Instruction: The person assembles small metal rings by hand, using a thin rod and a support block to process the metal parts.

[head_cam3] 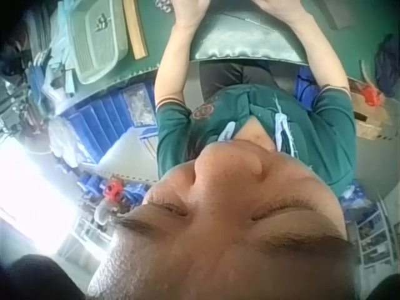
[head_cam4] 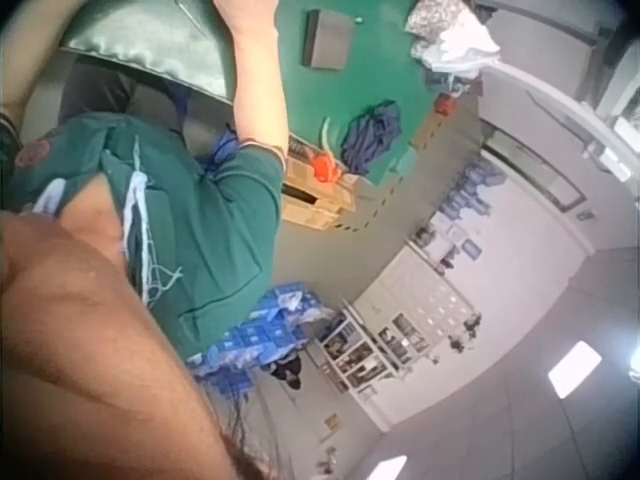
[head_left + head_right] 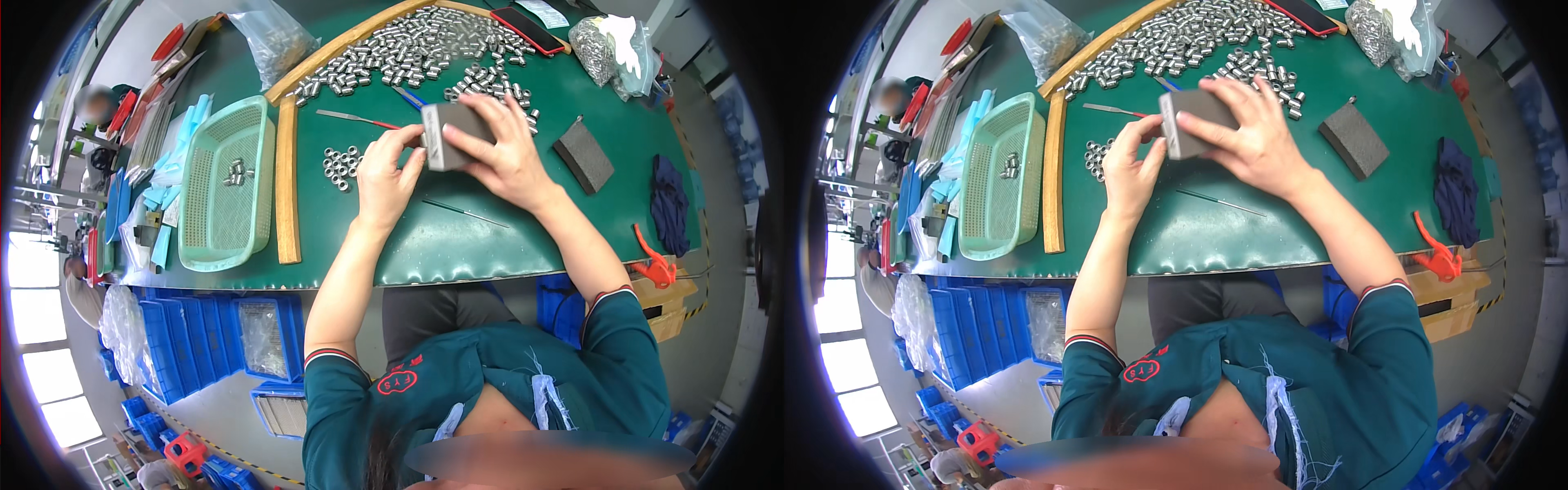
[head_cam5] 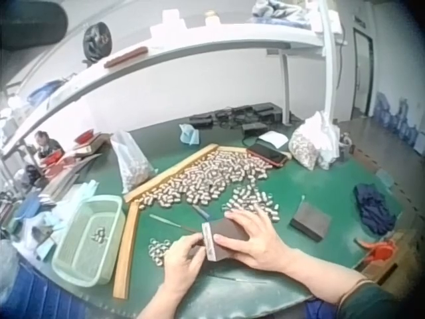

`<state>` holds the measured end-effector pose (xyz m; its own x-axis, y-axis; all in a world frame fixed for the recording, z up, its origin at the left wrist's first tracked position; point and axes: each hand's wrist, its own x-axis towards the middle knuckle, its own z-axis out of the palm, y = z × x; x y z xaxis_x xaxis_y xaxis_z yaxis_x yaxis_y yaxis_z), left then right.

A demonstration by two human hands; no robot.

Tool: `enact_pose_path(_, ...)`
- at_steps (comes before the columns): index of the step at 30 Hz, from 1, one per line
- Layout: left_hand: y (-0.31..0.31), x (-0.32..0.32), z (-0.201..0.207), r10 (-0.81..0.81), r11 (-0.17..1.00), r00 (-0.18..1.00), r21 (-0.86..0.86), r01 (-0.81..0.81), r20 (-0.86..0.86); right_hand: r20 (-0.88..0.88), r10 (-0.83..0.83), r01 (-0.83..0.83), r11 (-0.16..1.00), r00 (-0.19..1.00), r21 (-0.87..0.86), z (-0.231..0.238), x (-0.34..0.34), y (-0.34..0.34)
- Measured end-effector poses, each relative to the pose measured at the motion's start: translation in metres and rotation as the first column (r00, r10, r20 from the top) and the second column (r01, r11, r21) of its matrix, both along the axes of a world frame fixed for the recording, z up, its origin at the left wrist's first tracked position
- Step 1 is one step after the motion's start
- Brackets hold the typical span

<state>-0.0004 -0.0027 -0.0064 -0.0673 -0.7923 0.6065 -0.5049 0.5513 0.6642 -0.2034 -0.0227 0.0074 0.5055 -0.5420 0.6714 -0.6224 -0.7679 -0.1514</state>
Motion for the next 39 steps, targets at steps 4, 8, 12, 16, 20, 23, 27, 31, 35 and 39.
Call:
enact_pose_path(4, -0.002, 0.001, -0.004, 0.018, 0.998, 1.0, -0.059, -0.018, 0.003, 0.004, 0.174, -0.173, 0.984, 0.985, -0.037, 0.002, 0.012, 0.012)
enact_pose_path(8, -0.003, -0.002, -0.007, -0.103, 0.987, 0.93, 0.079, 0.139, -0.354, -0.044, -0.098, 0.1, 0.994, 0.994, 0.035, -0.003, -0.014, -0.012)
enact_pose_path(12, -0.004, -0.002, -0.005, -0.083, 0.986, 0.947, 0.113, 0.123, -0.31, 0.106, -0.041, 0.033, 0.997, 0.994, 0.076, 0.001, -0.008, -0.005)
enact_pose_path(16, -0.002, -0.002, -0.003, -0.06, 0.988, 0.951, 0.118, 0.1, -0.303, 0.107, 0.029, -0.036, 0.997, 0.994, 0.064, 0.0, -0.007, -0.004)
enact_pose_path(20, -0.002, 0.0, -0.003, -0.015, 0.999, 0.998, 0.029, 0.017, -0.067, 0.039, 0.188, -0.19, 0.978, 0.981, 0.09, 0.002, 0.009, 0.013)
enact_pose_path(23, -0.001, -0.001, 0.002, -0.015, 0.999, 1.0, -0.032, 0.015, 0.006, 0.007, 0.13, -0.13, 0.99, 0.992, 0.053, 0.002, -0.002, 0.0)
enact_pose_path(27, -0.002, -0.001, -0.001, -0.014, 0.999, 0.999, -0.048, 0.016, 0.029, 0.025, 0.133, -0.134, 0.989, 0.991, 0.055, 0.001, 0.003, 0.006)
enact_pose_path(31, -0.002, 0.001, -0.002, -0.006, 0.999, 1.0, -0.054, 0.007, 0.014, 0.018, 0.142, -0.143, 0.989, 0.99, 0.048, 0.002, 0.006, 0.005)
enact_pose_path(35, -0.001, -0.001, -0.003, -0.08, 0.992, 0.964, 0.077, 0.103, -0.252, 0.004, -0.069, 0.068, 0.995, 0.998, 0.072, 0.002, -0.011, -0.009)
enact_pose_path(39, -0.004, -0.003, -0.005, -0.085, 0.988, 0.935, 0.094, 0.124, -0.344, 0.155, -0.001, -0.013, 0.996, 0.988, 0.093, 0.003, -0.008, -0.003)
